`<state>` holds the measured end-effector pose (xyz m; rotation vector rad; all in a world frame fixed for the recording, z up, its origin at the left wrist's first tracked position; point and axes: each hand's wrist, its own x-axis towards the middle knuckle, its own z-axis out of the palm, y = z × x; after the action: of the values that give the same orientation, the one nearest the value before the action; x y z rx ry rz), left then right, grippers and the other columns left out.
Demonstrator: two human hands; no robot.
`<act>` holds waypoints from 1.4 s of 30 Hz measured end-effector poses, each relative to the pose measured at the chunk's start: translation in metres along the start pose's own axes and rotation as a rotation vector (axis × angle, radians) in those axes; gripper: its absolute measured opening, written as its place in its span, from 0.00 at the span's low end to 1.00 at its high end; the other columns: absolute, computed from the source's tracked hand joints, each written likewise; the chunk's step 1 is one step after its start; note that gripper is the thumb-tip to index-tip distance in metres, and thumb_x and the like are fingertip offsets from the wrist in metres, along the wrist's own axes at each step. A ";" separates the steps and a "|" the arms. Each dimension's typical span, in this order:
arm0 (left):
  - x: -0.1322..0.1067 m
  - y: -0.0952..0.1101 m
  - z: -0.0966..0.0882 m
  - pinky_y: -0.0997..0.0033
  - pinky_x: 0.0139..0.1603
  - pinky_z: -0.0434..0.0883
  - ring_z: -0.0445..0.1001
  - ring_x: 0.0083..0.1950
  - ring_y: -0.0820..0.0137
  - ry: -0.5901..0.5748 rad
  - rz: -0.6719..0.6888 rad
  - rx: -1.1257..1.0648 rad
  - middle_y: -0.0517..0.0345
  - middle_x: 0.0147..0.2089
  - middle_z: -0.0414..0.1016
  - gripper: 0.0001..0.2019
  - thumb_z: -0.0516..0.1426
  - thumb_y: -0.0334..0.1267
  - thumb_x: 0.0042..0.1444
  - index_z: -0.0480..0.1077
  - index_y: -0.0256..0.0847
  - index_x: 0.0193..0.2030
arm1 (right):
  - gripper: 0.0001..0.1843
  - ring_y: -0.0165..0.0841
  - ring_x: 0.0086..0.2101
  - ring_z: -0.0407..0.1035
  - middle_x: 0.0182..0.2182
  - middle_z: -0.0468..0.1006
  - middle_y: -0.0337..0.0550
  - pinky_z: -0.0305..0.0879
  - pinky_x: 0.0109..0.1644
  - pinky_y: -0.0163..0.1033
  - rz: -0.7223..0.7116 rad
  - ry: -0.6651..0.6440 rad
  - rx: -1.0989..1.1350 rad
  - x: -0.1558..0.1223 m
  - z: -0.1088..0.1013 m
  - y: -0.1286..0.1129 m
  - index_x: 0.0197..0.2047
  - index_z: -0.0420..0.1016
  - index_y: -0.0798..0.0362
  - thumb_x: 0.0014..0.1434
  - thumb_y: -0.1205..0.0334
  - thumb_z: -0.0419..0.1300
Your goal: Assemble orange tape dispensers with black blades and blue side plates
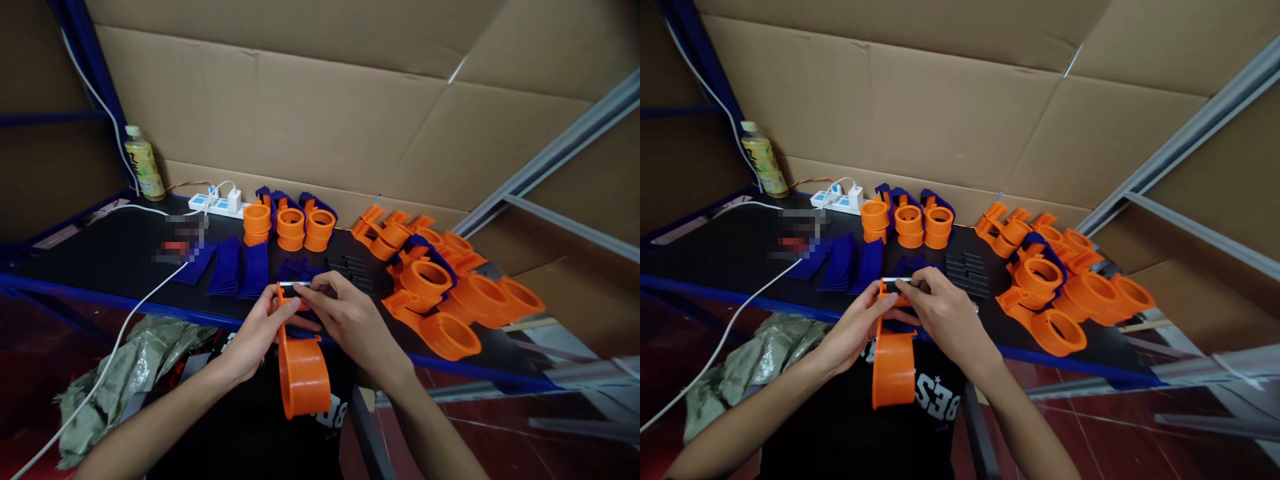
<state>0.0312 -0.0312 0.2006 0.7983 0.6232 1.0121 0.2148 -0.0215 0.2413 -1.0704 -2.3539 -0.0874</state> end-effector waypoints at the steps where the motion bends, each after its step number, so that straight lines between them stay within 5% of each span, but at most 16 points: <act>1: 0.000 0.000 0.000 0.61 0.40 0.80 0.84 0.39 0.61 -0.006 0.012 0.009 0.50 0.51 0.78 0.18 0.62 0.45 0.62 0.65 0.43 0.54 | 0.17 0.34 0.40 0.72 0.44 0.75 0.50 0.74 0.41 0.39 0.017 0.010 0.009 -0.002 0.002 -0.003 0.59 0.77 0.48 0.72 0.63 0.53; 4: -0.002 0.000 0.001 0.64 0.41 0.79 0.83 0.36 0.66 -0.010 0.052 0.051 0.53 0.47 0.79 0.16 0.60 0.45 0.63 0.64 0.43 0.53 | 0.18 0.35 0.42 0.74 0.44 0.75 0.49 0.76 0.44 0.40 0.040 0.074 0.034 -0.006 0.007 -0.015 0.59 0.76 0.48 0.71 0.67 0.52; 9: -0.002 -0.002 0.000 0.73 0.29 0.74 0.79 0.28 0.68 0.019 0.034 0.106 0.61 0.32 0.77 0.17 0.58 0.49 0.64 0.63 0.43 0.53 | 0.23 0.38 0.50 0.74 0.50 0.77 0.52 0.76 0.52 0.45 0.020 0.141 0.092 -0.014 0.012 -0.029 0.62 0.73 0.48 0.69 0.73 0.52; 15: 0.001 0.006 -0.006 0.64 0.30 0.78 0.77 0.23 0.66 0.087 -0.028 -0.076 0.62 0.26 0.76 0.19 0.62 0.48 0.59 0.63 0.44 0.50 | 0.17 0.35 0.50 0.75 0.50 0.80 0.46 0.74 0.54 0.43 0.109 0.233 0.229 0.000 0.005 0.005 0.55 0.78 0.47 0.70 0.69 0.53; 22: 0.002 0.014 -0.010 0.63 0.32 0.79 0.77 0.23 0.66 0.128 -0.050 -0.160 0.58 0.24 0.75 0.19 0.60 0.52 0.60 0.69 0.38 0.48 | 0.32 0.44 0.61 0.67 0.62 0.72 0.53 0.62 0.67 0.53 0.052 -0.408 0.010 0.063 0.028 0.079 0.68 0.68 0.53 0.60 0.73 0.63; 27: -0.004 0.020 -0.006 0.65 0.33 0.80 0.78 0.25 0.67 0.104 -0.045 -0.194 0.59 0.26 0.75 0.18 0.60 0.51 0.62 0.69 0.39 0.48 | 0.33 0.44 0.59 0.69 0.59 0.75 0.55 0.65 0.65 0.49 0.036 -0.619 0.018 0.094 0.053 0.100 0.64 0.73 0.55 0.54 0.78 0.65; 32: -0.006 0.025 -0.003 0.64 0.34 0.81 0.76 0.25 0.70 0.104 0.003 -0.200 0.59 0.31 0.76 0.13 0.62 0.43 0.61 0.69 0.38 0.47 | 0.30 0.43 0.56 0.72 0.57 0.78 0.53 0.67 0.61 0.46 0.059 -0.613 0.049 0.102 0.055 0.108 0.60 0.76 0.55 0.54 0.76 0.66; 37: -0.001 0.022 -0.008 0.62 0.33 0.81 0.77 0.26 0.70 0.101 0.020 -0.198 0.56 0.34 0.78 0.13 0.61 0.44 0.62 0.69 0.38 0.47 | 0.28 0.40 0.56 0.73 0.57 0.78 0.50 0.67 0.61 0.44 0.071 -0.549 0.119 0.100 0.036 0.106 0.61 0.75 0.52 0.57 0.70 0.67; 42: 0.000 0.020 -0.010 0.62 0.32 0.81 0.77 0.25 0.68 0.124 0.027 -0.195 0.60 0.28 0.75 0.16 0.63 0.46 0.60 0.68 0.39 0.48 | 0.27 0.38 0.50 0.76 0.50 0.81 0.48 0.71 0.55 0.44 0.210 -0.297 0.596 0.077 0.003 0.083 0.60 0.76 0.52 0.59 0.57 0.68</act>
<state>0.0138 -0.0220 0.2107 0.5772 0.6101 1.1345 0.2314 0.0878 0.2643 -1.0582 -2.2623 0.8474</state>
